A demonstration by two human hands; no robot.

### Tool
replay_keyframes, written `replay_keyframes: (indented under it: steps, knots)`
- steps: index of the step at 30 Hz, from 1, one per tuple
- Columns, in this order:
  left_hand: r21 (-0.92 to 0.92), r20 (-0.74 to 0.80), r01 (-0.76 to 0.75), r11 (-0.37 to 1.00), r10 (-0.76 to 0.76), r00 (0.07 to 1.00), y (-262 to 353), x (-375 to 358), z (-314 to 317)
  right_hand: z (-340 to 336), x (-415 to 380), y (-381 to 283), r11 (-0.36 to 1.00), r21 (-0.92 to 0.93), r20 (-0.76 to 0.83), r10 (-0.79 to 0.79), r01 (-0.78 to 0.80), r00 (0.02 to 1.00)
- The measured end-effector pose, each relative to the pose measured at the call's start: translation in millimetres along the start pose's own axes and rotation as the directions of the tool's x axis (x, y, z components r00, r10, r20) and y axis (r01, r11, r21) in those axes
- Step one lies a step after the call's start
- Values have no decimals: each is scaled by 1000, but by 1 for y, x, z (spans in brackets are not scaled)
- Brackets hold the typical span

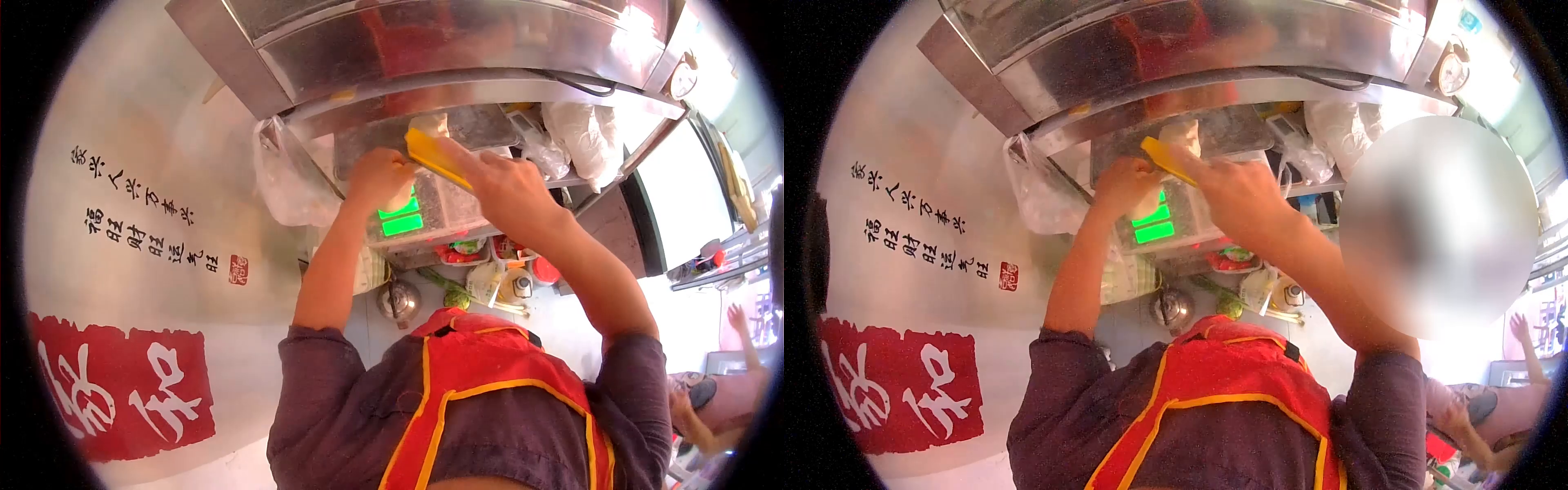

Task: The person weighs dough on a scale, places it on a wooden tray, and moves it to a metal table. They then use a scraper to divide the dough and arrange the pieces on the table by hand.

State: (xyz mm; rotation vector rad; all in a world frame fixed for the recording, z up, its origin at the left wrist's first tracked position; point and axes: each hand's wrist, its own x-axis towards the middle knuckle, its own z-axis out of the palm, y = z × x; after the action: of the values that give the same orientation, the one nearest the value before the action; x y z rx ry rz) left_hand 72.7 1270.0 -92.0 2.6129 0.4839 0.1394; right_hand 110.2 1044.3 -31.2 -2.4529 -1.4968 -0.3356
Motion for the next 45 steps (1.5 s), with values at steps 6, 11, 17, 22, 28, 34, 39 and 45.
replay_keyframes:
  steps: [6,11,17,22,28,34,39,45]
  knots:
    - [-760,18,174,626,-247,969,-30,-29,-27,-9,-76,31,964,227,2,146,-142,989]
    - [-876,-177,-31,482,-259,949,-36,8,-29,17,-133,49,838,453,-37,359,-305,932]
    - [345,-340,-136,929,259,904,-59,92,-27,20,-183,53,725,541,-21,519,-427,855]
    - [-677,-418,-107,728,-261,870,-91,110,21,16,-215,53,642,542,24,632,-542,774]
    - [627,-261,-50,777,271,927,-86,105,-1,21,-257,46,531,510,68,759,-677,647]
    - [100,-370,-463,881,465,805,-21,81,16,39,-306,30,422,500,35,863,-756,504]
    - [185,-75,-571,800,591,803,16,94,69,48,-335,8,249,488,78,942,-837,326]
    - [263,-6,-532,805,553,833,-28,185,79,45,-378,-47,52,484,61,994,-874,93]
